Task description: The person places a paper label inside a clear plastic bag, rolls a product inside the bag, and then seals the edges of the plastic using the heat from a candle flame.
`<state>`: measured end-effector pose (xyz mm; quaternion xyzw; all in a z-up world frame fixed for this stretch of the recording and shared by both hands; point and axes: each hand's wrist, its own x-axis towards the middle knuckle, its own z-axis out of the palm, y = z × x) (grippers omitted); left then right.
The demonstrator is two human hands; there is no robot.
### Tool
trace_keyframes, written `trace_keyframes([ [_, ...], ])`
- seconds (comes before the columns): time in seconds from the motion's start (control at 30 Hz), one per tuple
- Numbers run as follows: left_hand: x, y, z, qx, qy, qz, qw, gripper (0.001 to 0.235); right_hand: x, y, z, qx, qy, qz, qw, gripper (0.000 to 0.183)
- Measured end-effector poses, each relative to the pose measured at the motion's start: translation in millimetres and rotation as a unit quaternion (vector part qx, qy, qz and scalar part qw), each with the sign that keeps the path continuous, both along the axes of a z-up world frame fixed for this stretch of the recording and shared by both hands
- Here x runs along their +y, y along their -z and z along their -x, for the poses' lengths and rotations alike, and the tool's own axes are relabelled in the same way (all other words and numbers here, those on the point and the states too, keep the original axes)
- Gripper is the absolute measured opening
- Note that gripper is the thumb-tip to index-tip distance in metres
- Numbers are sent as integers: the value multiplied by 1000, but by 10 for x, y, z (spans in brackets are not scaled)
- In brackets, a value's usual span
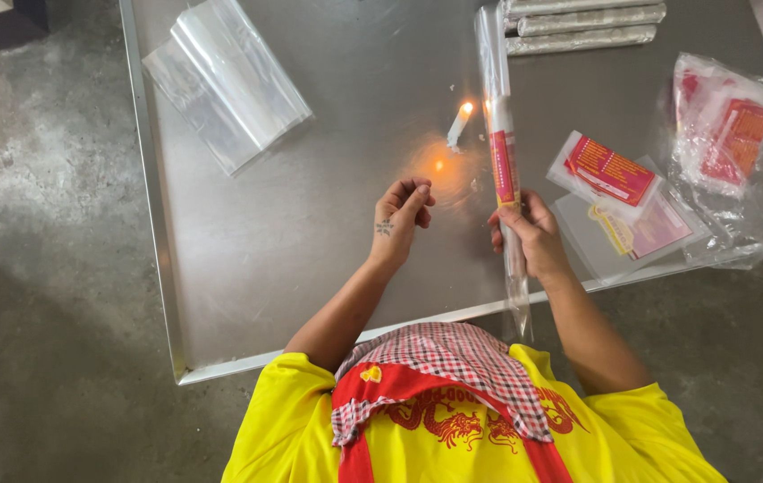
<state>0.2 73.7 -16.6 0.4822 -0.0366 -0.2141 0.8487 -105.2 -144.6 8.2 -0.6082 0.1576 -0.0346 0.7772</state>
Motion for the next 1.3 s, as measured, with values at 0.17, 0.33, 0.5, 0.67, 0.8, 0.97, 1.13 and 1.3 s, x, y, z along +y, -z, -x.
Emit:
trace_keyframes([
  [0.17,80,-29,-81,-1,-18,-6,1000,19,46,-43,20,25,-12,-32,999,22],
  [0.33,86,-50,-85,6,-16,-2,1000,20,56,-45,-137,16,-21,-31,999,21],
  [0.5,148,-76,-121,12,-36,-11,999,20,21,-46,-386,13,-30,-34,999,22],
  [0.67,201,-84,-194,11,-59,2,998,19,-18,-83,-673,12,-32,-28,999,23],
  [0.8,183,-103,-233,13,-63,24,998,19,-41,-127,-910,-1,-36,-27,999,23],
  [0.97,150,-135,-233,21,-59,15,998,19,-5,-125,-923,1,-34,-7,999,24],
  [1.13,121,-64,-249,23,-55,17,998,20,13,-54,-510,15,-31,-6,999,25],
  [1.3,-71,-23,-341,70,-54,85,993,22,15,-93,107,37,-80,-55,995,25],
])
